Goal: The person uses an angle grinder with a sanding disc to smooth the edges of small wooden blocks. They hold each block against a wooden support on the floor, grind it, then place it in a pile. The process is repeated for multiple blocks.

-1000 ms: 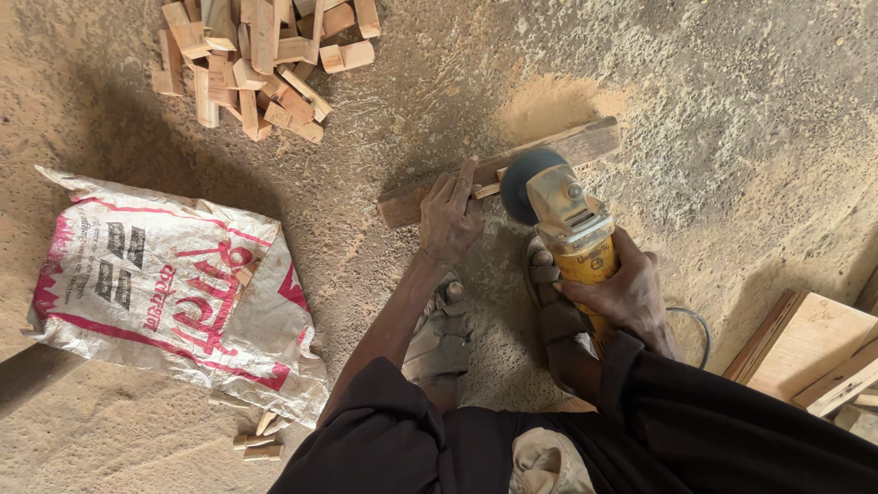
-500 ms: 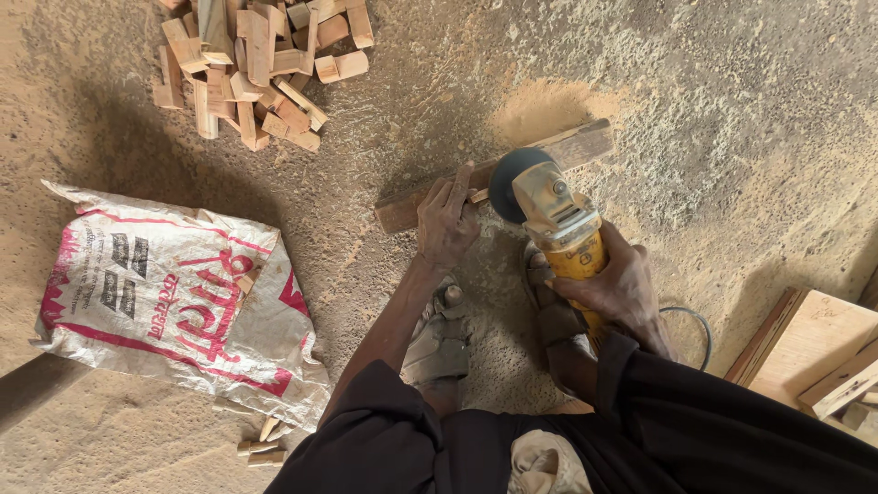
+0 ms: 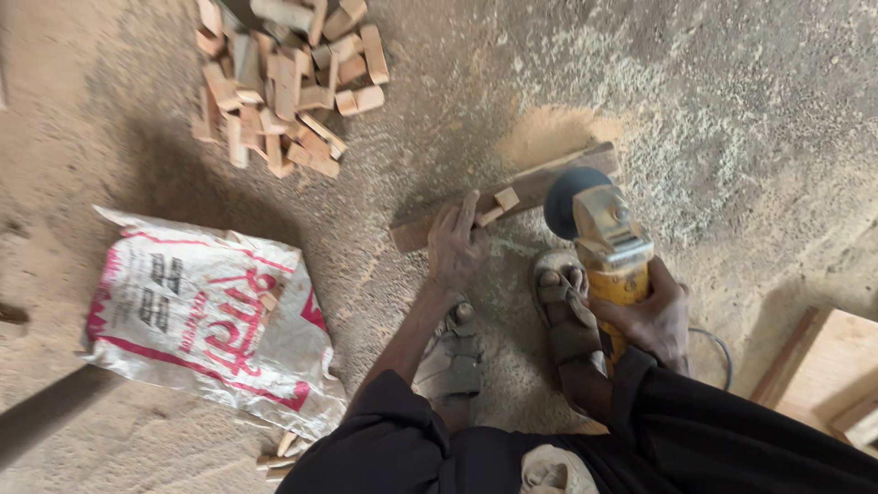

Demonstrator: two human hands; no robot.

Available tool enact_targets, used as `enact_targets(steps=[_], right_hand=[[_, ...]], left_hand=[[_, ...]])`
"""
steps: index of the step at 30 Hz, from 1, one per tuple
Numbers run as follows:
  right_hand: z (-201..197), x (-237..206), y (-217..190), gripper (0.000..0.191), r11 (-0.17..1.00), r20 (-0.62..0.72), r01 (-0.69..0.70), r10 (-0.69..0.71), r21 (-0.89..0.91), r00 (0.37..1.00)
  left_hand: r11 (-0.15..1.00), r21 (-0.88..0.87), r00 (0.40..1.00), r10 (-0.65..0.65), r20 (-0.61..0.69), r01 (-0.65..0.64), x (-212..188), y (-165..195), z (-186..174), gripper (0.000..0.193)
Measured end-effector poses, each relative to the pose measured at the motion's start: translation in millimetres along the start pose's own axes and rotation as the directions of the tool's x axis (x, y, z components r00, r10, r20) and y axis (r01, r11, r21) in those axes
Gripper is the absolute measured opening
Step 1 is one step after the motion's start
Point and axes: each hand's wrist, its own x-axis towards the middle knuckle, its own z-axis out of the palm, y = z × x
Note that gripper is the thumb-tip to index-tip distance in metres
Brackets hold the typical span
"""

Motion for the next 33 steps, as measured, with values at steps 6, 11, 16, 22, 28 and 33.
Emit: enact_targets(steps=[6, 11, 16, 22, 28, 33], right_hand=[[-11, -4, 4, 0.064, 0.999, -0.053, 0.036, -0.035, 0.018, 0.998], [-15, -4, 10, 0.063, 0.999, -0.065, 0.038, -0.037, 0.008, 0.997], [-18, -1, 7, 0.061, 0.998, -0.071, 0.031, -0.035, -0.051, 0.997], [-16, 2, 10, 0.062, 0.998, -0.040, 0.055, -0.054, 0.016, 0.998], [-8, 3, 11, 0.067, 0.991, -0.012, 0.087, -0.089, -0.103, 0.996], [-1, 11, 6, 0.073, 0.966, 0.070, 0.216, -0.208, -0.143, 0.976]], left_hand=[[1.000, 0.006, 0.983, -0.024, 0.181, 0.023, 14, 28, -30, 0.082], [0.938, 0.114, 0.898, 0.270, 0.347, -0.326, 53, 13, -41, 0.062], [0.877, -0.173, 0.726, 0.471, 0.501, -0.449, 85, -7, -9, 0.046], [0.951, -0.046, 0.857, 0.296, 0.422, -0.306, 54, -30, 13, 0.025], [0.990, -0.076, 0.987, 0.128, 0.094, -0.121, 19, -4, 15, 0.026], [0.990, -0.116, 0.997, 0.079, 0.012, -0.077, 16, 13, 5, 0.044]])
